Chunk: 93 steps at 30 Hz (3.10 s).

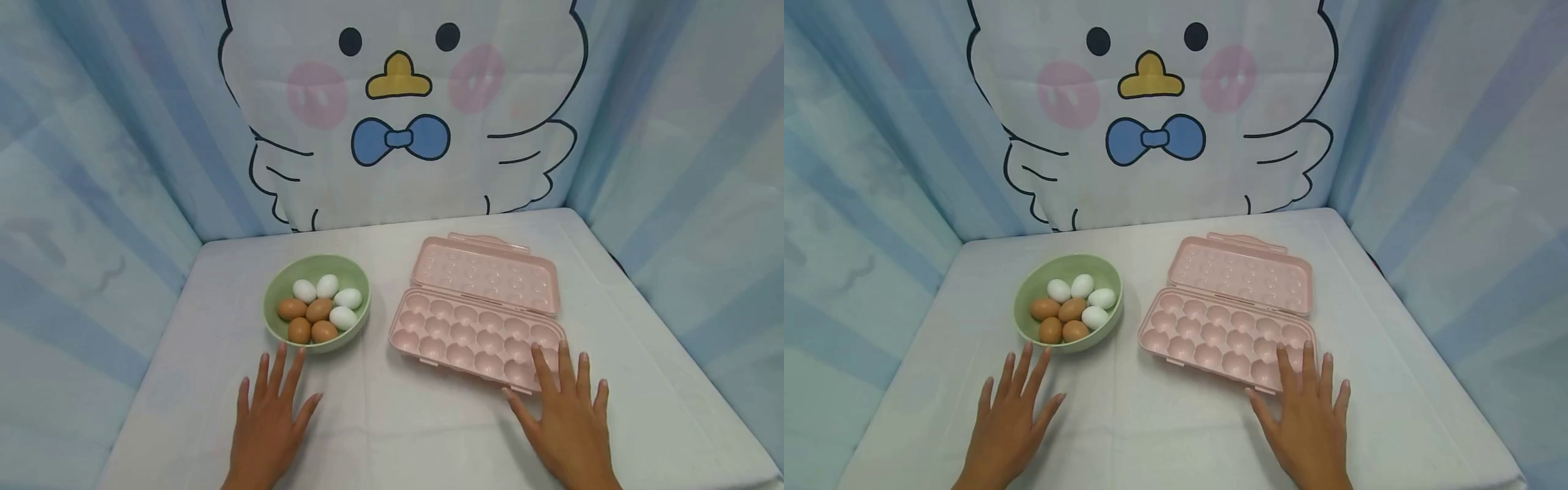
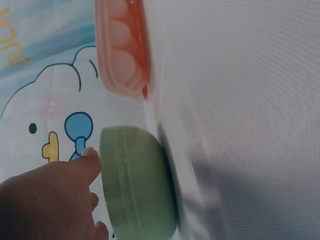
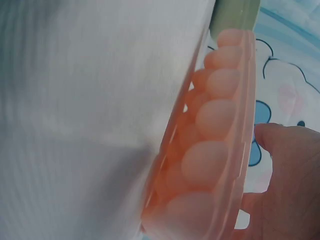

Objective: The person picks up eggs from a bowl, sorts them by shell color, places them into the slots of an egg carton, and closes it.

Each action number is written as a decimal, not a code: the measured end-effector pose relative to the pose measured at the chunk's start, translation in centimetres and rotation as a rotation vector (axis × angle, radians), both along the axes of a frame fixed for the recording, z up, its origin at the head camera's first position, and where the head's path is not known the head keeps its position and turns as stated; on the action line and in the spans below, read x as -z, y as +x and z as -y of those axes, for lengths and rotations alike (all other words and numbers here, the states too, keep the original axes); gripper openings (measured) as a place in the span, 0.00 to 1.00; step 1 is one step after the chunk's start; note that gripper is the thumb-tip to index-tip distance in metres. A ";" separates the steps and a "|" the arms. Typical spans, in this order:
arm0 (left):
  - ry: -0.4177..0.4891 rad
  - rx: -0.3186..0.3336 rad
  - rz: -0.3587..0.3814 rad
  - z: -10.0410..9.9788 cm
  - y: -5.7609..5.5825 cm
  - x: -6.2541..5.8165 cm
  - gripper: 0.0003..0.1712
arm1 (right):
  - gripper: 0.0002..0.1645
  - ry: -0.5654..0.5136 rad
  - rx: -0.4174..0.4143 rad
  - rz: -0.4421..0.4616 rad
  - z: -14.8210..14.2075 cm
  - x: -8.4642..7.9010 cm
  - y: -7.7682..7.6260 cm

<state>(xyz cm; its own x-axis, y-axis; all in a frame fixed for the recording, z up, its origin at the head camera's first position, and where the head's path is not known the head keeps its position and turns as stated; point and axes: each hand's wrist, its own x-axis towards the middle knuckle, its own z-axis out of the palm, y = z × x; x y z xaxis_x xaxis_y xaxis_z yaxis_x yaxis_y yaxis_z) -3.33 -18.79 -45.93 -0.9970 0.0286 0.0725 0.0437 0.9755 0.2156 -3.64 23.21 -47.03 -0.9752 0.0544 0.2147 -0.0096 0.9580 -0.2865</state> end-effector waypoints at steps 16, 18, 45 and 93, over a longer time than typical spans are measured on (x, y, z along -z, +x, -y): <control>0.016 0.014 -0.007 0.2 -0.7 0.1 0.46 | 0.50 -0.022 -0.003 0.022 -2.2 -0.8 -1.2; 0.023 0.021 -0.024 0.2 -0.9 0.0 0.46 | 0.48 -0.032 -0.015 0.026 -2.5 -0.8 -1.5; 0.043 0.140 -0.123 1.1 -6.5 -2.2 0.42 | 0.37 -0.538 0.019 0.281 -6.4 0.5 -5.1; 0.249 0.402 0.237 1.3 -19.4 -0.5 0.40 | 0.40 -1.034 -0.141 0.155 -8.7 5.1 -5.0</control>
